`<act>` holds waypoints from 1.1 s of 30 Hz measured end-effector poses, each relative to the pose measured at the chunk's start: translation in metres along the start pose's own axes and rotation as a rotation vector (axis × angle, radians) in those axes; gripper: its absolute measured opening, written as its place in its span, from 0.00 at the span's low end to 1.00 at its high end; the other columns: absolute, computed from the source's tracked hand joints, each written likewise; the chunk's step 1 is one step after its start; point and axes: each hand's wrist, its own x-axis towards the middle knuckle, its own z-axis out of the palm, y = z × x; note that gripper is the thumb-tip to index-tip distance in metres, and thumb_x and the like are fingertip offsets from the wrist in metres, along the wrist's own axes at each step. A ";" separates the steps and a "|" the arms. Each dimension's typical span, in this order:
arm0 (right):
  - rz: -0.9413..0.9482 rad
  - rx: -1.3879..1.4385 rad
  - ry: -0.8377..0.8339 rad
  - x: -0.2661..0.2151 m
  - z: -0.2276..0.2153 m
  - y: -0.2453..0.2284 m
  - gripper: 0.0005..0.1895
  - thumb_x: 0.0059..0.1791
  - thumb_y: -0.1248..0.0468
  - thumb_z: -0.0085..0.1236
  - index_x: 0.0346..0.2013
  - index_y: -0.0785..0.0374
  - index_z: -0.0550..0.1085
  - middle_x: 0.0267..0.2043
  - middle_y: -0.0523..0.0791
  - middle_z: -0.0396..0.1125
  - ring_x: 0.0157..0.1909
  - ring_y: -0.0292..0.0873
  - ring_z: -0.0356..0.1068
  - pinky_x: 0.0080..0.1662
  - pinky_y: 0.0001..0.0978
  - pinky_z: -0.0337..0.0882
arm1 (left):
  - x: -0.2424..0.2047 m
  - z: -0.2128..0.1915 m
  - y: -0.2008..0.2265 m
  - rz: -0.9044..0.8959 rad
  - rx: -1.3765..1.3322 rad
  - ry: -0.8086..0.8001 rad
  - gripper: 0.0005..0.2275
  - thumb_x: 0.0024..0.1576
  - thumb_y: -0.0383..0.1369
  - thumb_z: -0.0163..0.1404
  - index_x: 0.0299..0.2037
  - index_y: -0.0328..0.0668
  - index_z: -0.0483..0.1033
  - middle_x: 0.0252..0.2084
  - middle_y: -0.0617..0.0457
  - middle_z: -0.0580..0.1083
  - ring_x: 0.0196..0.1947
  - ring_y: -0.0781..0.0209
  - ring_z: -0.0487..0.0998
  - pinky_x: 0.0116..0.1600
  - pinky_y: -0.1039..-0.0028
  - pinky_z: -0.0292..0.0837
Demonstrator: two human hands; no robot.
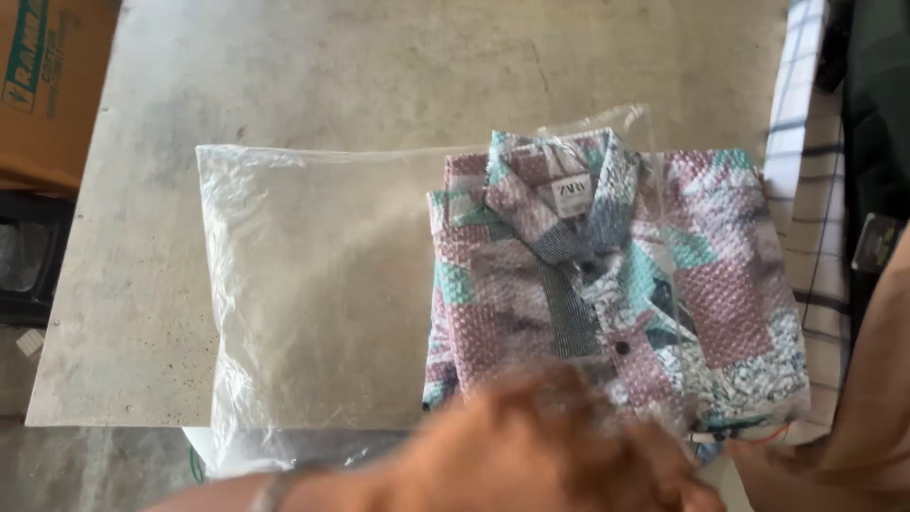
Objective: Packing a shirt into a clear plastic bag on a table.
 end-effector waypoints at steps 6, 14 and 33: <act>0.216 0.279 -0.014 0.007 0.009 -0.056 0.38 0.49 0.39 0.45 0.42 0.76 0.81 0.33 0.60 0.77 0.28 0.50 0.76 0.33 0.46 0.75 | 0.036 -0.076 -0.117 -0.501 0.432 -0.222 0.14 0.68 0.31 0.44 0.63 0.42 0.72 0.47 0.50 0.80 0.36 0.61 0.81 0.39 0.72 0.77; 0.349 0.233 0.217 0.027 0.026 -0.106 0.27 0.54 0.57 0.56 0.26 0.84 0.77 0.26 0.62 0.76 0.20 0.48 0.69 0.24 0.42 0.69 | 0.045 -0.063 -0.160 -0.582 0.391 -0.128 0.20 0.62 0.44 0.52 0.57 0.37 0.75 0.44 0.43 0.80 0.40 0.50 0.82 0.41 0.58 0.79; 0.136 -0.178 0.341 0.032 0.028 -0.192 0.18 0.53 0.58 0.57 0.32 0.74 0.80 0.18 0.49 0.73 0.20 0.39 0.71 0.25 0.35 0.70 | 0.010 -0.071 -0.142 -0.842 0.011 -0.123 0.21 0.55 0.39 0.59 0.58 0.44 0.75 0.52 0.47 0.79 0.48 0.50 0.83 0.54 0.60 0.77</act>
